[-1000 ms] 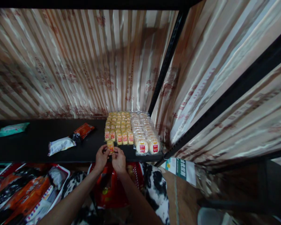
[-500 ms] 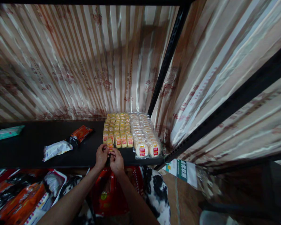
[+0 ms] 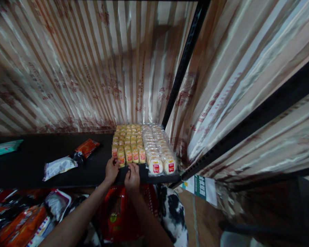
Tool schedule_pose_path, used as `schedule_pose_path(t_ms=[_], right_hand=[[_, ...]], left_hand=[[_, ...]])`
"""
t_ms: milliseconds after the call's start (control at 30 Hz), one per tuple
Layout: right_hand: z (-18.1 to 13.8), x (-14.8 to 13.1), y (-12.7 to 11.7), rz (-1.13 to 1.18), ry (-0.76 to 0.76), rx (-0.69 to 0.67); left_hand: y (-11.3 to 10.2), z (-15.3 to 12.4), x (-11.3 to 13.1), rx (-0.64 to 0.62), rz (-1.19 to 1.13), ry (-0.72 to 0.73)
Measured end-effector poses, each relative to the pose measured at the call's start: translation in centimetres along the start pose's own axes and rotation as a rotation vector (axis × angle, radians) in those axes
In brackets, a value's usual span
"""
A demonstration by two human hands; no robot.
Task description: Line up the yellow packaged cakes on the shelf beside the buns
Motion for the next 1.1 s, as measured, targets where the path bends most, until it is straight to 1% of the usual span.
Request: schedule_pose_path(t_ms=[100,267,333,467,667,800,933,1100], right_hand=[[0.1,0.3,0.1,-0.057,-0.016,-0.033],[-0.1,0.6,0.5,-0.137,-0.016,-0.072],[0.0,0.4,0.6,-0.155,-0.023,-0.092],[0.1,-0.1,0.6,-0.178,-0.045,-0.112],[0.1,-0.4,0.8,-0.216,-0.057,-0.142],[0.0,-0.5,1.0,-0.247,-0.061,-0.165],[0.1,-0.7,0.9,-0.274,-0.078,-0.162],[0.1,-0.5,0.9,-0.229,-0.063,-0.149]], left_hand=[[0.1,0.1,0.3,0.0,0.006,0.011],[0.6,-0.1,-0.3,-0.044,-0.018,-0.04],[0.4,-0.2,-0.3,-0.021,0.0,-0.018],[-0.1,-0.6,0.4,0.044,0.074,0.078],[0.0,-1.0,1.3,0.034,0.102,0.148],[0.1,-1.0,1.5,0.014,0.136,0.167],[0.1,-1.2,1.3,0.023,0.128,0.174],[0.1,-1.3,0.7,0.013,0.086,0.185]])
Point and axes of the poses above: each hand's wrist, its own z-axis towards the middle knuckle, its own y-axis out of the palm, x = y × z, the point moved 7 cm from there along z, towards the middle knuckle, and after that the axes turned 15 degrees about -y, right-handed, at the moved point
